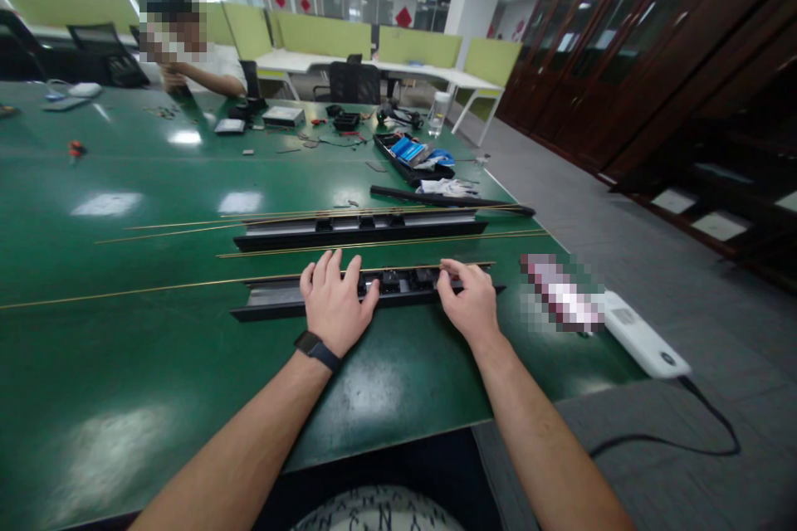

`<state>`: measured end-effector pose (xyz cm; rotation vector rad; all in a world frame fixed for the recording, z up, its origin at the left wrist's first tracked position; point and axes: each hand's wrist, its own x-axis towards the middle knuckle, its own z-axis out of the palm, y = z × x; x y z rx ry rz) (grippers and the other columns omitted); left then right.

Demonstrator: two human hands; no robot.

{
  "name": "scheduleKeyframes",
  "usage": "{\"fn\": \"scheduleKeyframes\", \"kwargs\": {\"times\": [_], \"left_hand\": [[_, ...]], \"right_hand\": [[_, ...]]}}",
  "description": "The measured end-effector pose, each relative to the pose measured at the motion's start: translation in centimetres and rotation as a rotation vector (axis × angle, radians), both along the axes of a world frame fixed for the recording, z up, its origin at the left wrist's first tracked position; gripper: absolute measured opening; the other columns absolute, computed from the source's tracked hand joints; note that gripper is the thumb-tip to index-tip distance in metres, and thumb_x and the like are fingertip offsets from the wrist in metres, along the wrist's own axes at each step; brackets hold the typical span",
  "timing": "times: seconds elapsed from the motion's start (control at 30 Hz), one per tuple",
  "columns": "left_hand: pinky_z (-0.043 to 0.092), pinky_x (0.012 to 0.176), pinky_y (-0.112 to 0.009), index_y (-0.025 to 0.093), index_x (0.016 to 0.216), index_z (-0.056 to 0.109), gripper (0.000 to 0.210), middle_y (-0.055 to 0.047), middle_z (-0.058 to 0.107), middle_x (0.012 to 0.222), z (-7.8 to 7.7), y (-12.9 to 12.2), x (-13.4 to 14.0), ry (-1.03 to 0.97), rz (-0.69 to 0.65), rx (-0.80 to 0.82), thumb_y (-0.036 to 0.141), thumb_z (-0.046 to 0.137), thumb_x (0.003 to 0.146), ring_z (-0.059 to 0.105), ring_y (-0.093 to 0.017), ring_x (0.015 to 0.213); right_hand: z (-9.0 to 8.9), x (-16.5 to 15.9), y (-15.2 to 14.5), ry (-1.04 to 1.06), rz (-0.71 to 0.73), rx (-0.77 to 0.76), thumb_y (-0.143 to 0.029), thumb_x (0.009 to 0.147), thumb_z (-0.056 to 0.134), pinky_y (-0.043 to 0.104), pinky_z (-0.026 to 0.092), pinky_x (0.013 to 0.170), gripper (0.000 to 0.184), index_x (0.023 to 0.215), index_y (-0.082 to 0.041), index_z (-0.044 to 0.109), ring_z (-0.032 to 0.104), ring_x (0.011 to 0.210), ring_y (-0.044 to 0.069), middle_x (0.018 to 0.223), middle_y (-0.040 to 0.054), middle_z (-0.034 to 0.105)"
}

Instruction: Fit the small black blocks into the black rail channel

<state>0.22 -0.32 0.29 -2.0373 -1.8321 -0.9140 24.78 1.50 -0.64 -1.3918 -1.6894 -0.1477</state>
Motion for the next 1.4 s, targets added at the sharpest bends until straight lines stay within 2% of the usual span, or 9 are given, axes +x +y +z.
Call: {"fn": "scheduleKeyframes", "kwargs": {"times": [0.13,0.4,0.7,1.03,1.4], "left_hand": [[0.031,0.122,-0.059,0.019,0.134,0.071,0.047,-0.021,0.062,0.149,0.06,-0.01,0.02,0.001,-0.003,-0.001,0.047,0.059,0.099,0.050,-0.039,0.145],[0.032,0.121,-0.060,0.019,0.133,0.071,0.046,-0.021,0.062,0.148,0.02,-0.03,0.07,0.012,0.003,0.004,0.047,0.059,0.099,0.050,-0.039,0.145],[0.032,0.121,-0.059,0.018,0.134,0.071,0.047,-0.021,0.062,0.149,0.20,-0.11,0.08,0.018,0.006,-0.009,0.048,0.058,0.099,0.050,-0.038,0.145],[0.032,0.121,-0.059,0.019,0.134,0.071,0.047,-0.021,0.061,0.149,0.22,-0.14,0.10,0.004,0.003,-0.014,0.047,0.058,0.099,0.049,-0.038,0.146],[0.030,0.122,-0.060,0.020,0.134,0.071,0.046,-0.021,0.061,0.150,0.13,-0.13,0.07,-0.028,-0.007,-0.021,0.047,0.058,0.098,0.048,-0.038,0.147]], "right_hand": [[0.04,0.01,0.00,0.013,-0.003,-0.005,-0.030,0.094,0.063,0.044,0.052,0.093,0.023,0.110,-0.023,0.077,0.073,0.088,0.023,0.097,0.0041,0.082],[0.28,-0.39,-0.35,-0.009,0.166,-0.014,-0.025,0.096,0.060,0.043,0.054,0.094,0.029,0.121,-0.024,0.074,0.075,0.095,0.022,0.106,0.0041,0.082],[-0.02,-0.09,-0.02,-0.011,0.075,-0.013,-0.027,0.095,0.060,0.044,0.054,0.093,0.025,0.113,-0.024,0.076,0.075,0.089,0.023,0.102,0.0047,0.082],[0.38,-0.52,-0.45,-0.025,0.170,-0.040,-0.026,0.096,0.058,0.045,0.055,0.095,0.031,0.122,-0.024,0.075,0.075,0.095,0.023,0.108,0.0056,0.082],[0.31,-0.21,-0.22,0.004,0.091,-0.018,-0.026,0.094,0.059,0.044,0.054,0.094,0.026,0.115,-0.024,0.075,0.075,0.089,0.022,0.103,0.0045,0.083]]}}
